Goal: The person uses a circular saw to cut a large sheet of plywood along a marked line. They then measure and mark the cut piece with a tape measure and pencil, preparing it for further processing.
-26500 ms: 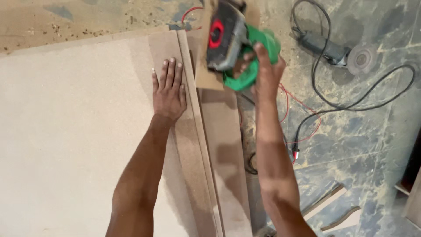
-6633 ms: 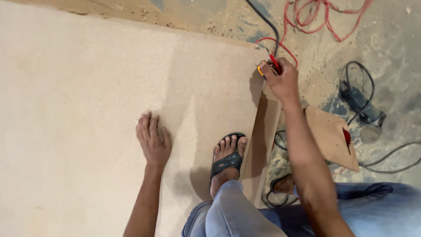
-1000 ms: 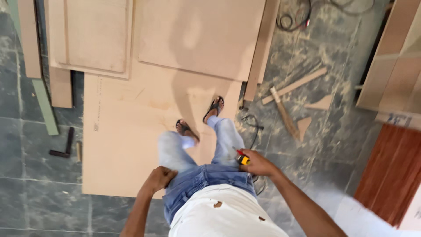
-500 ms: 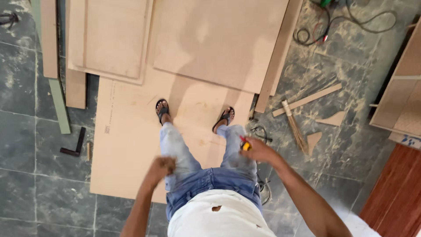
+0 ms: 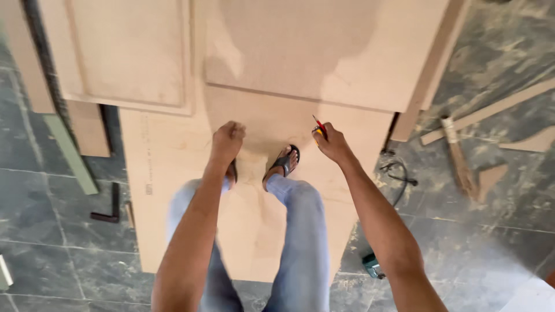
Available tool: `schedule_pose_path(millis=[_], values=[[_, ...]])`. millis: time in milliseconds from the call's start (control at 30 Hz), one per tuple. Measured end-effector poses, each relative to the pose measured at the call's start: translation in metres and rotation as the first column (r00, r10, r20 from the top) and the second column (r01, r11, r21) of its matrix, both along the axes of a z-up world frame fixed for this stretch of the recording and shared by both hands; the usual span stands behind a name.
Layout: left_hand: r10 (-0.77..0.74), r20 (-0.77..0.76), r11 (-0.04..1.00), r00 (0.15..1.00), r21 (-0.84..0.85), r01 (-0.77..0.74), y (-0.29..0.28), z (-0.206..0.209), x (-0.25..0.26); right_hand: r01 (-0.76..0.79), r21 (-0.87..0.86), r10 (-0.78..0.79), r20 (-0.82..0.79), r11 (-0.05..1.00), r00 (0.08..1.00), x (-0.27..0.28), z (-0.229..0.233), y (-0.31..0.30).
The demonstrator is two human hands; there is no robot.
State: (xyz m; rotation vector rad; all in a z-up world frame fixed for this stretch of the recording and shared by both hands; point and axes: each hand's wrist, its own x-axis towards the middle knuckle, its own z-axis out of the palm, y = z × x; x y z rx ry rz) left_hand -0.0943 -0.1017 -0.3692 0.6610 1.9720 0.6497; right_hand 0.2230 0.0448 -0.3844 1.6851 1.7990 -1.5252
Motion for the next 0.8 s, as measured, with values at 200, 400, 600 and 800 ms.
schedule_pose_path(millis=[200,400,600,800], values=[[-0.037,0.042,0.987,0.998,0.156,0.03,0.007,-0.215,0.049,-0.199,0.309,0.157,0.155,0.93,0.975,0.001,-0.205,-0.026],[-0.026,-0.06,0.944,0.998,0.328,0.044,0.03,-0.311,0.078,-0.326,0.555,0.247,0.214,0.765,0.945,-0.006,-0.286,-0.063],[-0.087,-0.093,0.826,0.992,0.55,0.124,0.075,-0.325,0.088,-0.156,0.583,0.064,0.176,0.797,0.982,0.01,-0.312,-0.085],[-0.095,-0.194,0.801,0.977,0.568,0.19,0.079,-0.317,0.056,-0.056,0.55,-0.187,0.375,0.833,0.908,0.047,-0.292,-0.089]])
